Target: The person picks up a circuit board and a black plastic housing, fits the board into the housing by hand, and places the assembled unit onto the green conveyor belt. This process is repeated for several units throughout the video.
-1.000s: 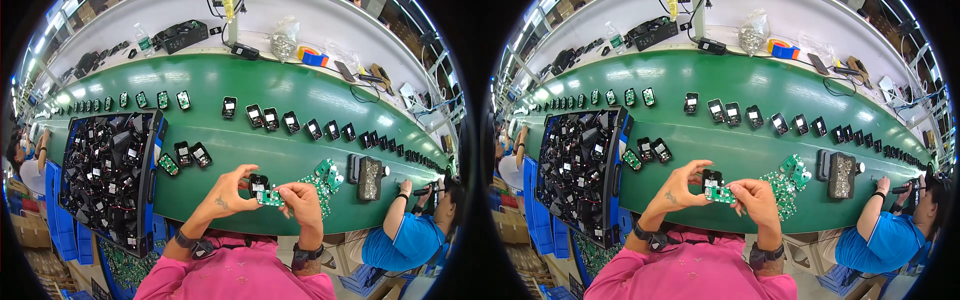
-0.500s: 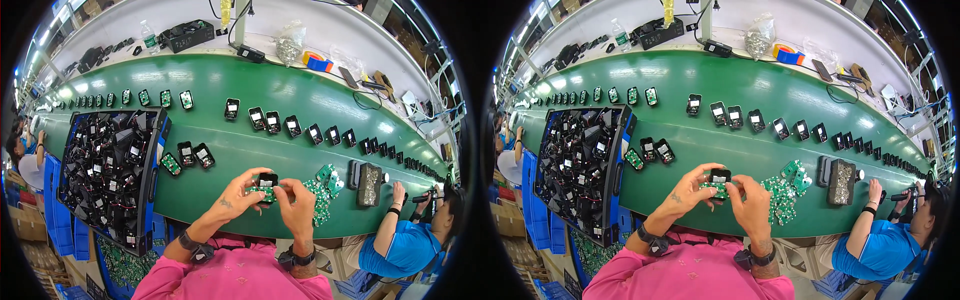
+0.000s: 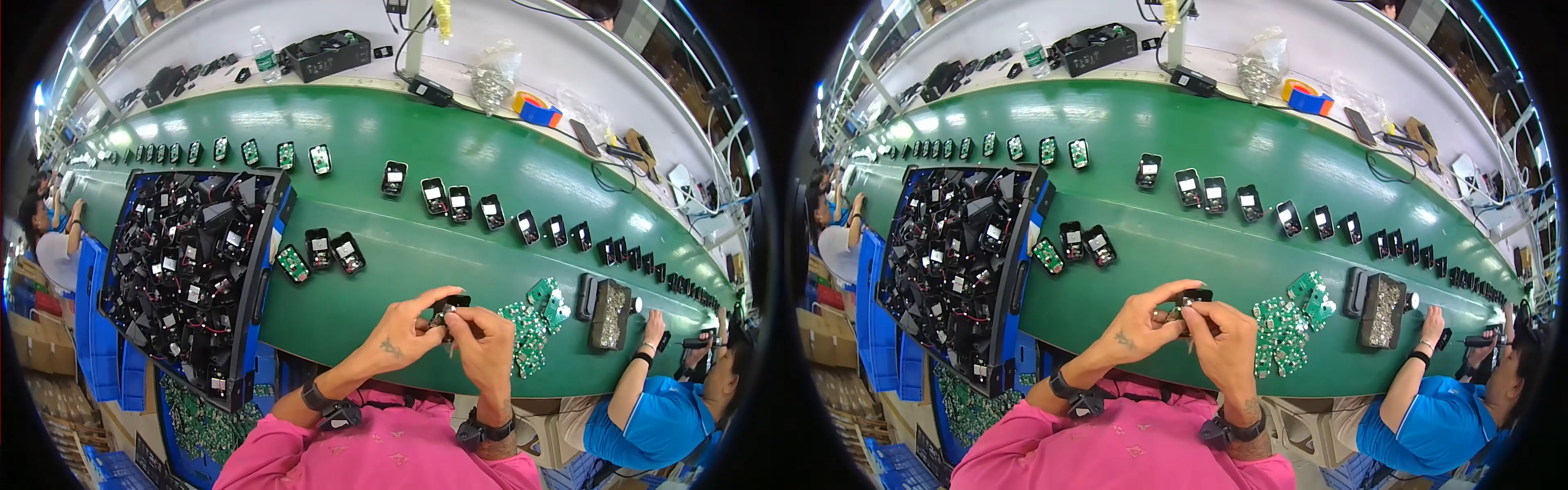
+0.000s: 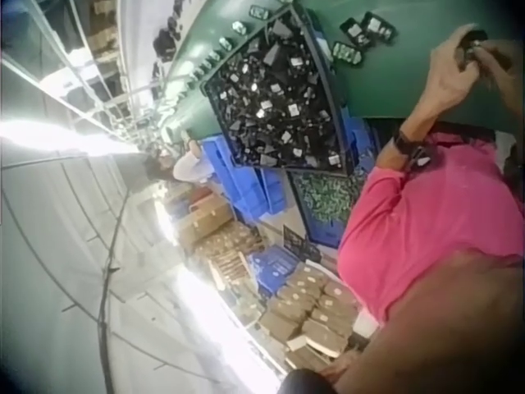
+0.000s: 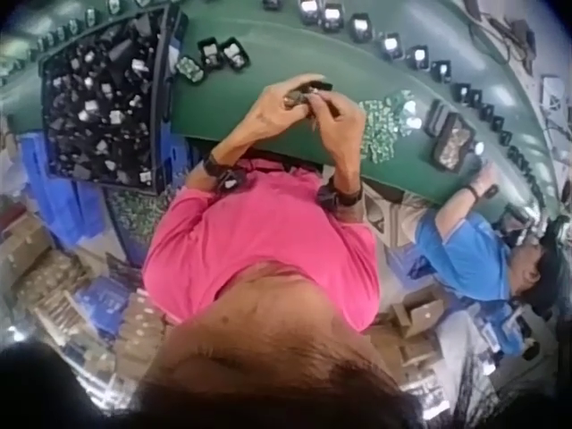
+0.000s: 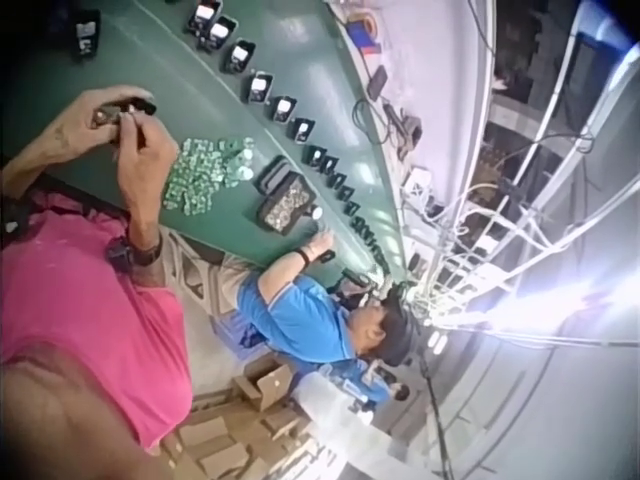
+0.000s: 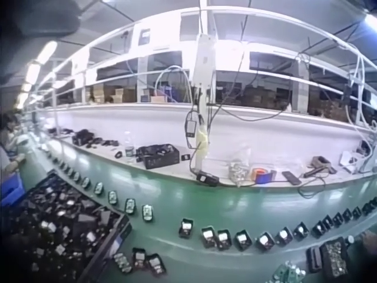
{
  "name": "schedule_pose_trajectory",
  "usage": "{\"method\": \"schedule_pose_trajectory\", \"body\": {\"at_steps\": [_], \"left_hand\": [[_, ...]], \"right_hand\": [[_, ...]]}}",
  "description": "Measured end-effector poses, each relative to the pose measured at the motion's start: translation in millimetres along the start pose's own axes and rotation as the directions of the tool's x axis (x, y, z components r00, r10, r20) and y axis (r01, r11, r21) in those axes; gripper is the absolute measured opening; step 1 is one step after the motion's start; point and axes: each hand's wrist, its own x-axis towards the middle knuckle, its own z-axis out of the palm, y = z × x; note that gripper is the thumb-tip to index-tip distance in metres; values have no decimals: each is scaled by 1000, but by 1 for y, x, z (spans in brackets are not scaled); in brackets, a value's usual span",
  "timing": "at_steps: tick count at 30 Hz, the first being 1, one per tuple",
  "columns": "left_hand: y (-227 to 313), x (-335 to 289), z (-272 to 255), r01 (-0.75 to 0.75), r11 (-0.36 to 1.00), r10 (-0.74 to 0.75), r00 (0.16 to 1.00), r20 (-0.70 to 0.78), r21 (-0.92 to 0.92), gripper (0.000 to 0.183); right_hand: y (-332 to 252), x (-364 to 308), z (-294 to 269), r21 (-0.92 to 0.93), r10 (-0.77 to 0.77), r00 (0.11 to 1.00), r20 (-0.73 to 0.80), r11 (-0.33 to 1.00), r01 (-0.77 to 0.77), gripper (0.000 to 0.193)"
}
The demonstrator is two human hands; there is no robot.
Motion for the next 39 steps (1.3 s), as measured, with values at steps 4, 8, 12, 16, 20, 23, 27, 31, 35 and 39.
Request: {"method": "schedule_pose_trajectory", "body": {"at_steps": [4,8,12,16,20,23,27,31,35,39], "left_hand": [[0,-1,0,56,998,-56,997,-55,6,55],[11,-6,5,-9,999,16,984,-177,43,53],[16,-10,14,-151,987,159,958,-241,50,53],[18,-13,7,-255,952,291,926,-240,168,54],[21,-15,2,-303,922,342,929,-139,239,55],[27,-18,0,-302,918,336,936,-101,257,55],[28,-18,-6,-342,895,373,926,-61,285,54],[34,-19,-7,-333,900,353,935,-25,281,53],[36,-20,-7,-272,934,289,957,-41,232,53],[36,-19,-5,-296,918,320,946,-52,265,54]], "right_hand": [[-1,-5,5,276,79,997,21,958,-82,11],[-8,-12,15,442,124,988,-88,894,-73,12],[-7,-13,13,56,-115,957,-268,989,135,9],[-18,-4,-10,-141,-267,964,4,954,265,4],[-23,3,-24,-52,-200,954,223,975,216,3],[-23,5,-27,-9,-186,950,251,981,194,5],[-20,6,-27,59,-170,950,261,985,160,6],[-20,6,-29,62,-170,950,263,985,159,6],[-22,6,-30,57,-184,944,275,983,175,6],[-22,8,-30,43,-172,941,292,985,167,7]]}}
